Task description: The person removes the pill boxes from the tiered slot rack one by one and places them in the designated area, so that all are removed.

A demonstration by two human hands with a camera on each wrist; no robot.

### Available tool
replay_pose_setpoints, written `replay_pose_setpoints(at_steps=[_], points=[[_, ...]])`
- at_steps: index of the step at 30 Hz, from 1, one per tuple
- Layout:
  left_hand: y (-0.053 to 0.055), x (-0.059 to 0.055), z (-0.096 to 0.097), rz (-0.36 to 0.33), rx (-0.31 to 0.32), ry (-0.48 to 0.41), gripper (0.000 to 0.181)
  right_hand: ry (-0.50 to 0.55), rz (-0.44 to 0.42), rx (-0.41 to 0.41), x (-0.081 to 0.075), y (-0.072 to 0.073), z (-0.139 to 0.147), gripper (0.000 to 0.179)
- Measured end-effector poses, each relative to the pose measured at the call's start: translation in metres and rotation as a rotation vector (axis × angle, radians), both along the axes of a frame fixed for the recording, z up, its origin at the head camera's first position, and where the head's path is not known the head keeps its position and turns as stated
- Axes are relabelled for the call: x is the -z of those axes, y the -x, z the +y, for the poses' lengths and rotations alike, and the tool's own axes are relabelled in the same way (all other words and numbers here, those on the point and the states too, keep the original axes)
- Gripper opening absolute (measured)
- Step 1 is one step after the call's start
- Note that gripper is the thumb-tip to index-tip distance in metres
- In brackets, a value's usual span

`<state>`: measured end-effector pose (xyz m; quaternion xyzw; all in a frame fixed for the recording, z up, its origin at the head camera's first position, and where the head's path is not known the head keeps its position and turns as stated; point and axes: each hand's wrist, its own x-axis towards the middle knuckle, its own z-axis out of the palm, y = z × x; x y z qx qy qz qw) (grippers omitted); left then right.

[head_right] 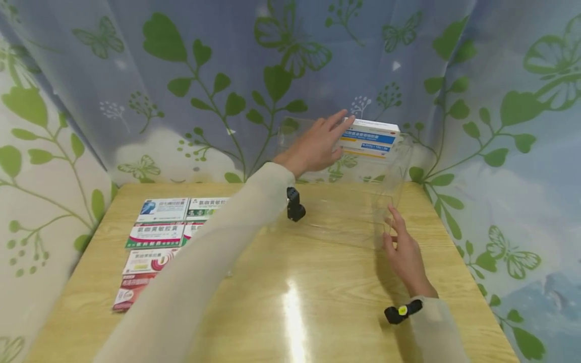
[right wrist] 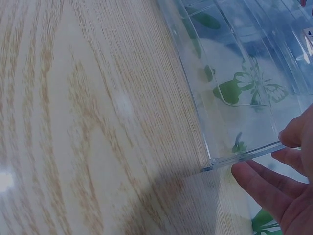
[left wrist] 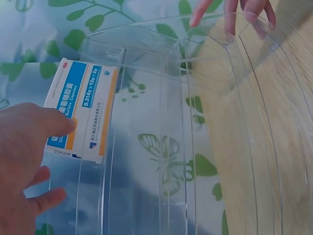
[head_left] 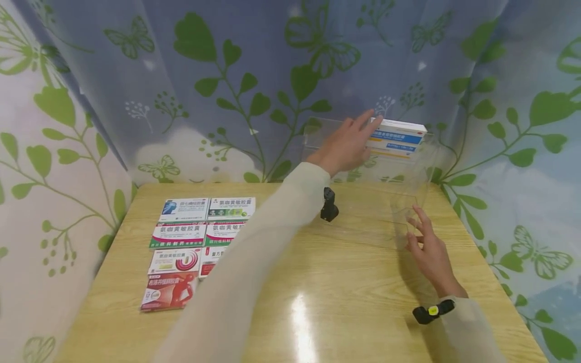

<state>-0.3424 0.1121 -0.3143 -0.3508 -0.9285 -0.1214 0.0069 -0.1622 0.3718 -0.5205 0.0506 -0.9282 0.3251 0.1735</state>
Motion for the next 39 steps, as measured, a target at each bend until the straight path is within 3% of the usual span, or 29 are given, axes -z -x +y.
replay_pose_setpoints(at_steps=[4,7,13,15,19,24,32,36,39], points=[[0.001,0.001,0.004,-0.002,-0.001,0.043,0.078,0.001,-0.009,0.002,0.001,0.0,0.0,0.073],[0.001,0.001,0.004,0.045,0.006,0.042,0.075,0.004,-0.011,0.004,0.001,0.001,0.0,0.072],[0.003,0.003,0.003,0.197,0.062,-0.073,0.055,0.009,-0.022,0.003,0.001,0.001,0.001,0.074],[0.004,0.003,0.003,0.217,0.081,-0.117,0.047,0.015,-0.027,0.002,0.001,0.001,0.001,0.074],[0.005,0.002,0.003,0.178,0.087,-0.166,0.04,0.013,-0.027,0.006,0.001,0.002,0.001,0.074],[0.005,0.001,-0.003,0.102,0.058,-0.25,0.045,-0.008,-0.02,0.02,0.001,0.002,0.0,0.074],[-0.006,-0.015,-0.037,0.081,0.004,-0.432,0.042,0.001,-0.022,0.021,-0.001,-0.001,0.001,0.071],[-0.013,-0.02,-0.065,0.103,0.012,-0.446,0.04,0.011,-0.011,0.009,-0.001,-0.001,0.002,0.072],[-0.022,-0.019,-0.094,0.077,0.024,-0.454,0.04,0.017,-0.006,-0.007,0.0,0.0,0.0,0.072]])
